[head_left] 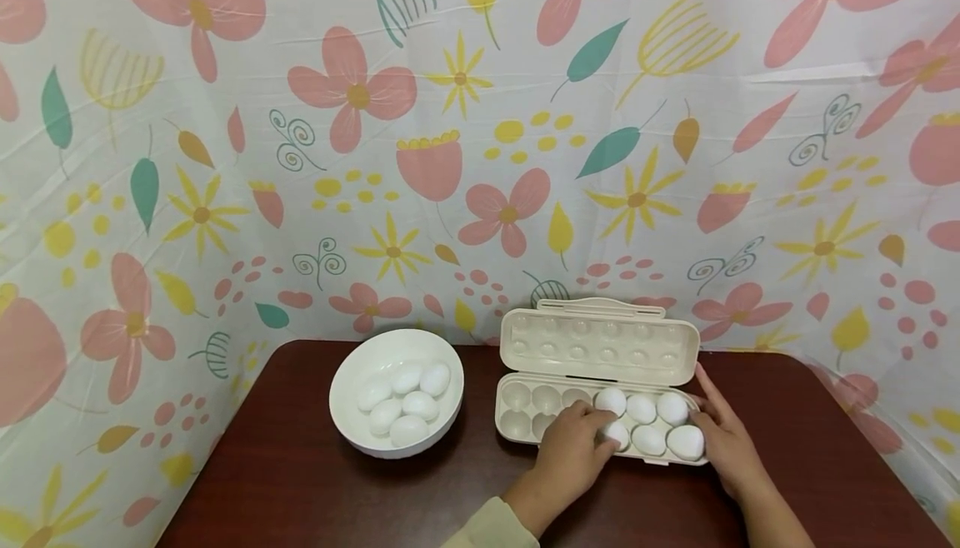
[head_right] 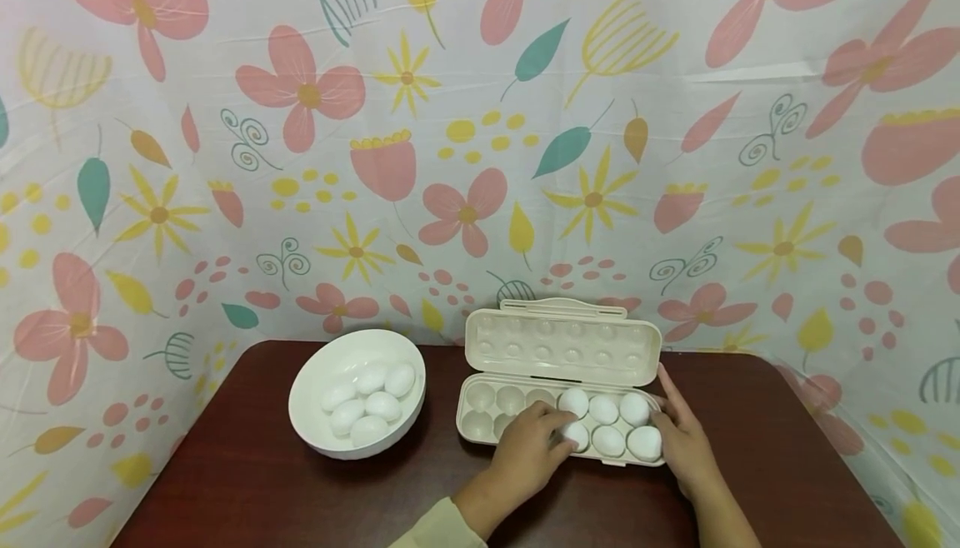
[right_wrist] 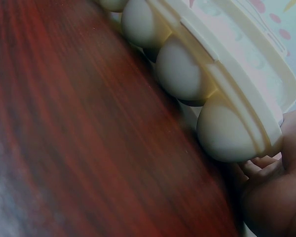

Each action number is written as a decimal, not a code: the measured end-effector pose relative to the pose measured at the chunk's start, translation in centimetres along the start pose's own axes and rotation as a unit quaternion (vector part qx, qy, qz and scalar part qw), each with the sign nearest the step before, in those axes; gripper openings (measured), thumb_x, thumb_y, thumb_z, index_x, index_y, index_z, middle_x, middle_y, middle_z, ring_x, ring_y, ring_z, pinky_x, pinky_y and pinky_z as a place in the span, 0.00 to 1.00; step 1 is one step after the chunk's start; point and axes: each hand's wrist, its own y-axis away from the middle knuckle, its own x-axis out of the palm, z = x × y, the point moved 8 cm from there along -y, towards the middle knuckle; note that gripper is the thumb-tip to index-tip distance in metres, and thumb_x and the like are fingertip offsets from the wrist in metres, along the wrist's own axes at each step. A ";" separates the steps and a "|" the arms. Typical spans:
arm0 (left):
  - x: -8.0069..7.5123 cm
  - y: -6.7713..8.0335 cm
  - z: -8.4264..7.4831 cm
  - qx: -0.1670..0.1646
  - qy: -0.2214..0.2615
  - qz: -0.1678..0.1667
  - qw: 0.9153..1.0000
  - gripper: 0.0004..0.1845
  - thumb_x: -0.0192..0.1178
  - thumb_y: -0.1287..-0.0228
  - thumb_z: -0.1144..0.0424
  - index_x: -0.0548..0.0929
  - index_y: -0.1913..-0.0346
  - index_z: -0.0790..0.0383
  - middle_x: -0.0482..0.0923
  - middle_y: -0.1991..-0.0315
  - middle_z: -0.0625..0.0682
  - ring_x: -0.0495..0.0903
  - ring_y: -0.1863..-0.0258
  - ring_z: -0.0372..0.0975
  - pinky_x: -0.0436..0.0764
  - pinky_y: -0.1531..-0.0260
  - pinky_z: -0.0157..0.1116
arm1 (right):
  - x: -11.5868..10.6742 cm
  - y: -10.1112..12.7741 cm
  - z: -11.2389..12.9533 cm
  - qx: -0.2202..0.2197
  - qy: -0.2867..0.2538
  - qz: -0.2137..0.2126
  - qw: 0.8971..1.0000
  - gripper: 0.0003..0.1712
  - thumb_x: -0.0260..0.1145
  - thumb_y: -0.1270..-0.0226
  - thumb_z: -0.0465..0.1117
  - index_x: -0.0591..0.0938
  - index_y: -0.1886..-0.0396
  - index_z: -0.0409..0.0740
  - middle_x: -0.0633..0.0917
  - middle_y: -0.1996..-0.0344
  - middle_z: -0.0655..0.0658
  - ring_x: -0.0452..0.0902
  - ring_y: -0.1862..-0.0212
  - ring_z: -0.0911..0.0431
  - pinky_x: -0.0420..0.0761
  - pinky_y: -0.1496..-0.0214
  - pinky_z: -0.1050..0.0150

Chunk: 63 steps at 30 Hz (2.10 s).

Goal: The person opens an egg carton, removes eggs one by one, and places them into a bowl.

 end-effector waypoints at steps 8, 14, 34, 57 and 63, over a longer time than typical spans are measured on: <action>-0.5 -0.1 0.1 -0.007 0.010 -0.016 1.000 0.19 0.71 0.40 0.49 0.87 0.46 0.42 0.79 0.58 0.41 0.77 0.63 0.28 0.73 0.67 0.22 | 0.0 0.0 0.2 -0.012 -0.005 -0.001 1.000 0.36 0.43 0.15 0.44 0.40 0.18 0.70 0.73 0.51 0.77 0.74 0.50 0.78 0.80 0.55 0.73; -1.2 -0.3 0.1 -0.014 0.026 -0.023 0.999 0.19 0.72 0.40 0.51 0.86 0.45 0.43 0.79 0.56 0.43 0.79 0.62 0.27 0.74 0.66 0.21 | 0.1 0.1 0.1 -0.006 -0.009 0.002 1.000 0.37 0.44 0.16 0.44 0.40 0.18 0.70 0.73 0.50 0.74 0.75 0.51 0.76 0.80 0.55 0.72; -6.9 -0.9 1.1 -0.028 0.121 -0.066 0.990 0.19 0.69 0.35 0.58 0.85 0.41 0.50 0.78 0.50 0.48 0.83 0.58 0.36 0.78 0.62 0.25 | 0.0 0.2 0.0 0.017 0.013 -0.017 1.000 0.36 0.44 0.16 0.45 0.40 0.18 0.70 0.73 0.47 0.63 0.72 0.51 0.78 0.79 0.55 0.74; -13.7 0.3 3.3 -0.042 0.136 -0.135 0.981 0.20 0.69 0.35 0.61 0.84 0.40 0.55 0.78 0.50 0.51 0.84 0.56 0.39 0.84 0.56 0.30 | 0.1 0.2 0.0 0.019 0.017 -0.016 1.000 0.36 0.42 0.16 0.45 0.40 0.19 0.72 0.74 0.40 0.49 0.72 0.51 0.78 0.80 0.55 0.72; -15.2 0.7 4.5 -0.057 0.139 -0.141 0.979 0.19 0.68 0.34 0.61 0.83 0.41 0.56 0.77 0.50 0.53 0.84 0.56 0.41 0.84 0.55 0.33 | 0.2 0.2 0.0 0.017 0.017 -0.017 1.000 0.36 0.42 0.16 0.44 0.40 0.19 0.72 0.73 0.37 0.38 0.72 0.51 0.79 0.79 0.55 0.73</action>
